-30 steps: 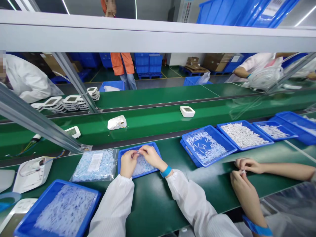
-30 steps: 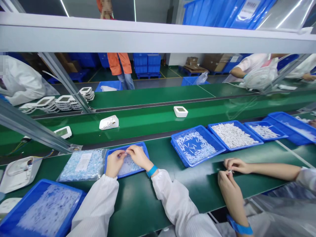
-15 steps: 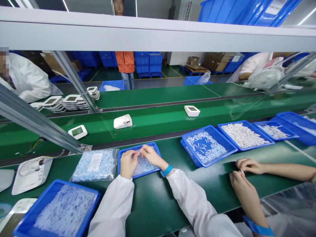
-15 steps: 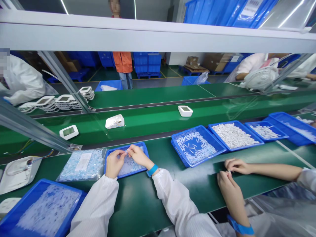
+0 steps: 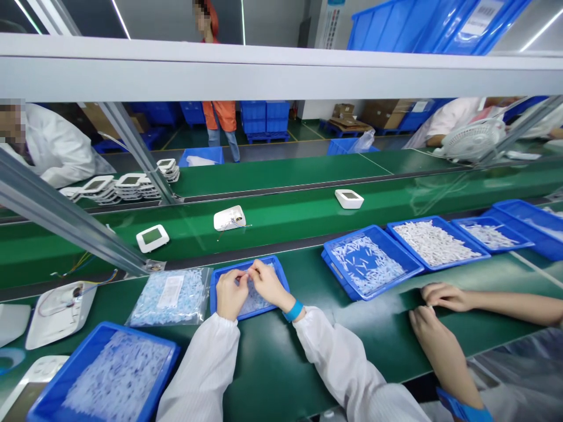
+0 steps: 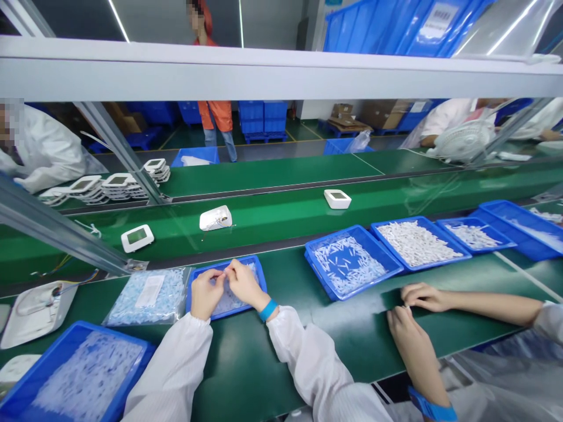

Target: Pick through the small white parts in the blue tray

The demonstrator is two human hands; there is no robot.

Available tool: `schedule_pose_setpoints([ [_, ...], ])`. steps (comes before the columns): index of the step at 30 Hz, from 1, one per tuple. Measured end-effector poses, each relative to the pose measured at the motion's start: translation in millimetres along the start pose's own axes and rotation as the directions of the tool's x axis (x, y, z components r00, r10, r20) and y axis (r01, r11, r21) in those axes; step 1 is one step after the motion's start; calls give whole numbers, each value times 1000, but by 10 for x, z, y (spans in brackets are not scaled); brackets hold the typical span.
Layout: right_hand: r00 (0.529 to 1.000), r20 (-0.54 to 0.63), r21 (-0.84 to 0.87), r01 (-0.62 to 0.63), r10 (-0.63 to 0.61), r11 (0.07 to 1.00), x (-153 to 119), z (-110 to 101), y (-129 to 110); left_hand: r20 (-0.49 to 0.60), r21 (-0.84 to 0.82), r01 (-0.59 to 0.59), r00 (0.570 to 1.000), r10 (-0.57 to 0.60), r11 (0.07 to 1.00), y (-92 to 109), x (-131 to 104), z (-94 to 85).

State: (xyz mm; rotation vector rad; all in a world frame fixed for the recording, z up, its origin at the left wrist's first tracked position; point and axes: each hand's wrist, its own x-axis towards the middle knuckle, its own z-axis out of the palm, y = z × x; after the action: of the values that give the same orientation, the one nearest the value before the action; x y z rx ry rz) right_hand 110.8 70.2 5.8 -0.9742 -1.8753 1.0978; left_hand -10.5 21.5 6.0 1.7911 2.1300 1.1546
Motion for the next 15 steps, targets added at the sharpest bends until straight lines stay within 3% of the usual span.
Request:
schedule_pose_setpoints([
  [2, 992, 13, 306, -125, 127, 944, 39, -23, 24, -14, 44, -52, 999, 53, 998, 36, 45, -66],
  [5, 939, 181, 673, -335, 292, 660, 96, -120, 53, 78, 160, -163, 985, 152, 973, 139, 192, -209],
  [7, 903, 295, 752, -421, 313, 508, 121, -199, 61, 200, 233, -234, 961, 189, 944, 240, 318, -288],
  [9, 879, 362, 778, -468, 310, 420, 139, -262, 68, 316, 292, -298, 927, 203, 909, 357, 434, -318],
  [12, 861, 394, 806, -492, 322, 329, 165, -300, 85, 421, 371, -362, 886, 192, 855, 528, 561, -277],
  [15, 877, 366, 841, -455, 311, 293, 185, -272, 123, 486, 410, -380, 860, 154, 829, 652, 695, -202],
])
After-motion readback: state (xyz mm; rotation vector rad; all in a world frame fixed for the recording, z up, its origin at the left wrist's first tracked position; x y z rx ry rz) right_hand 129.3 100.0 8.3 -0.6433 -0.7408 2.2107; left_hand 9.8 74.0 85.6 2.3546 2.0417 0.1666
